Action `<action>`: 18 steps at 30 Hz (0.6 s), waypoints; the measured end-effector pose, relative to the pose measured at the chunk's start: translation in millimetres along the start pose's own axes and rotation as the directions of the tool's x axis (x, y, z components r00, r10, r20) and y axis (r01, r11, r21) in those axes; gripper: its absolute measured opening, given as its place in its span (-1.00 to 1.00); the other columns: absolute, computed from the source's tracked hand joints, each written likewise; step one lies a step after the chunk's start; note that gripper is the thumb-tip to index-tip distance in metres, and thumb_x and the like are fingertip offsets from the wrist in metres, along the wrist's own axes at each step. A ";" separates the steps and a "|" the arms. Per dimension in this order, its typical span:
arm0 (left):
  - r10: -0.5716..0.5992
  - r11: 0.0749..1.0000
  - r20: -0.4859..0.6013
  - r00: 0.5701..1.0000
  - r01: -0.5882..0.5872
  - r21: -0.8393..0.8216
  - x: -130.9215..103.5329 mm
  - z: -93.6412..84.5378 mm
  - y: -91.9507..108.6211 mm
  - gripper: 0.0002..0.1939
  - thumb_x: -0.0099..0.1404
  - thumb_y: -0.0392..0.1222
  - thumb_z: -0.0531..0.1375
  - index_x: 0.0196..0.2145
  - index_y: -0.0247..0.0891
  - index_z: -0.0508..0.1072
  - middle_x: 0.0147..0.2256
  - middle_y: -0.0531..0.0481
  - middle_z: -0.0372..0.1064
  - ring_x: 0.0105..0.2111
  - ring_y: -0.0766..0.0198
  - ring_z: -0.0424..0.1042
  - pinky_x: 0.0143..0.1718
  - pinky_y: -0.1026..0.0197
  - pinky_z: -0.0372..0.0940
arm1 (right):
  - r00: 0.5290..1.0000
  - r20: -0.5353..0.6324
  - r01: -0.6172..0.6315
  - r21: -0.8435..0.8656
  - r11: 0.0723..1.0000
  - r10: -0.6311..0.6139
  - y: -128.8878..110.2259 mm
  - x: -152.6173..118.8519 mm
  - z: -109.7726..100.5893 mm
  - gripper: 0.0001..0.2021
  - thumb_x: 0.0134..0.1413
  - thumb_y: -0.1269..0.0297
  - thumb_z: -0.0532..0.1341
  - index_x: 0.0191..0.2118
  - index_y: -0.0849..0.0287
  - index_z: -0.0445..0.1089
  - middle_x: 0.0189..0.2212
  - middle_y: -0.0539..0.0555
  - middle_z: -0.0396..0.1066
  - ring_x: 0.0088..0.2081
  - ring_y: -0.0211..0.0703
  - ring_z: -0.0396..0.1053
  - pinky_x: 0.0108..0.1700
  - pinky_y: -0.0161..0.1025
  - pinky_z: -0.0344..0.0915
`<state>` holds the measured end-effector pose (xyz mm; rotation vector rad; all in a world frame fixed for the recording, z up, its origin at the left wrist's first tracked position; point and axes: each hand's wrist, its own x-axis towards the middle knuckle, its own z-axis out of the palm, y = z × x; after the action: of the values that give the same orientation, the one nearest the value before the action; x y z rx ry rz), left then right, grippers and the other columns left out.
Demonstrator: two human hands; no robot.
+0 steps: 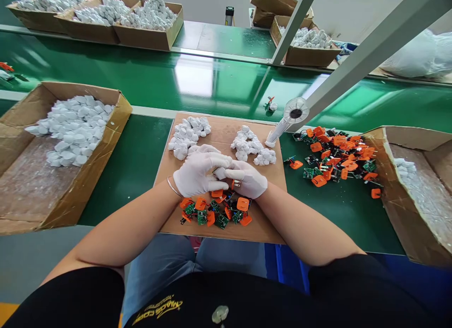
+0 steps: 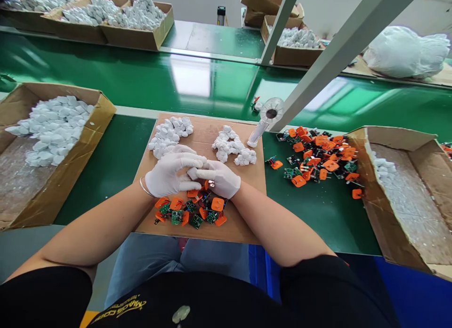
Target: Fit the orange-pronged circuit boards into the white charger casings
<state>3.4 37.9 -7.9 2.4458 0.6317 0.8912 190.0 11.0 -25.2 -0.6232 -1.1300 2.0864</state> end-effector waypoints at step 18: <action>0.155 0.987 -0.037 0.987 -0.154 0.040 -0.4 -4.9 -3.2 -0.86 0.21 -0.06 0.38 -0.27 -0.07 0.64 0.08 -0.03 0.50 -0.05 0.06 0.50 0.04 -0.15 0.39 | 0.988 0.153 0.056 -0.240 0.969 -0.020 -3.3 -5.1 -11.3 -0.74 0.05 0.20 0.41 -0.42 0.26 0.39 -0.49 -0.03 0.35 -0.41 -0.26 0.28 -0.29 -0.25 0.25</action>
<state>-1.1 41.5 -6.6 2.5431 0.4804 0.9990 202.1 14.5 -27.7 -0.5608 -1.4885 2.0039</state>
